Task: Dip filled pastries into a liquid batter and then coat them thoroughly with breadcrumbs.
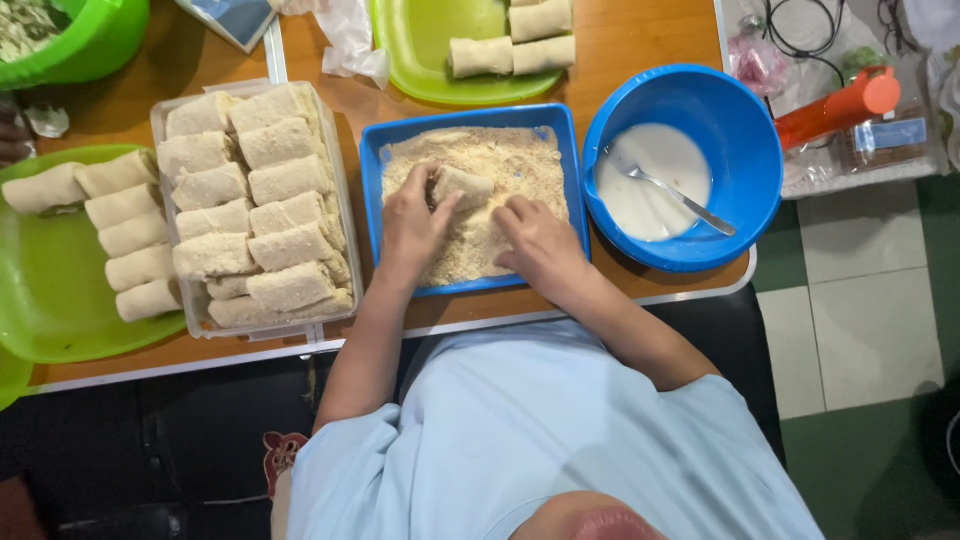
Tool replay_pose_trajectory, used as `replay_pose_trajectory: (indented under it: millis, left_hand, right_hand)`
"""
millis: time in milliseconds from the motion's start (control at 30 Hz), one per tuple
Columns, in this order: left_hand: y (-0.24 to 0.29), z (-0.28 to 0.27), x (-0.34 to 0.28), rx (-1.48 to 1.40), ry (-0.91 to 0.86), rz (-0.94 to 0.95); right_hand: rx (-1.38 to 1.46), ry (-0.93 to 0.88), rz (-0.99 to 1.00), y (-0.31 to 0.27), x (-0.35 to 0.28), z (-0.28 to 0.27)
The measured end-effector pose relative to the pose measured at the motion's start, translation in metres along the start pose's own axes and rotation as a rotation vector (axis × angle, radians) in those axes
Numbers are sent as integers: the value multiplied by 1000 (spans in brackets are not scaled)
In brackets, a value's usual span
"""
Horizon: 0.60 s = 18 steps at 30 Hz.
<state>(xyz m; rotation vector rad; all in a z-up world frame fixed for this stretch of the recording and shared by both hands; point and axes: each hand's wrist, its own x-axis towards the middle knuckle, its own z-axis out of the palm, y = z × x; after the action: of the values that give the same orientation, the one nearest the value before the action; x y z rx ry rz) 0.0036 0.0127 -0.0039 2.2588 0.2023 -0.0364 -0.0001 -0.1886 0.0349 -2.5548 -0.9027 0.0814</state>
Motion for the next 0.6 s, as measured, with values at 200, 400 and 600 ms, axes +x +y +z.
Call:
replay_pose_trajectory:
  millis: [200, 400, 600]
  left_hand:
    - [-3, -3, 1, -212, -26, 28]
    - [-10, 15, 1, -376, -161, 8]
    - [5, 7, -7, -268, -101, 64]
  right_hand:
    - [135, 127, -72, 49, -5, 46]
    - [372, 210, -134, 6, 10, -32]
    - [396, 224, -343, -1, 33, -14]
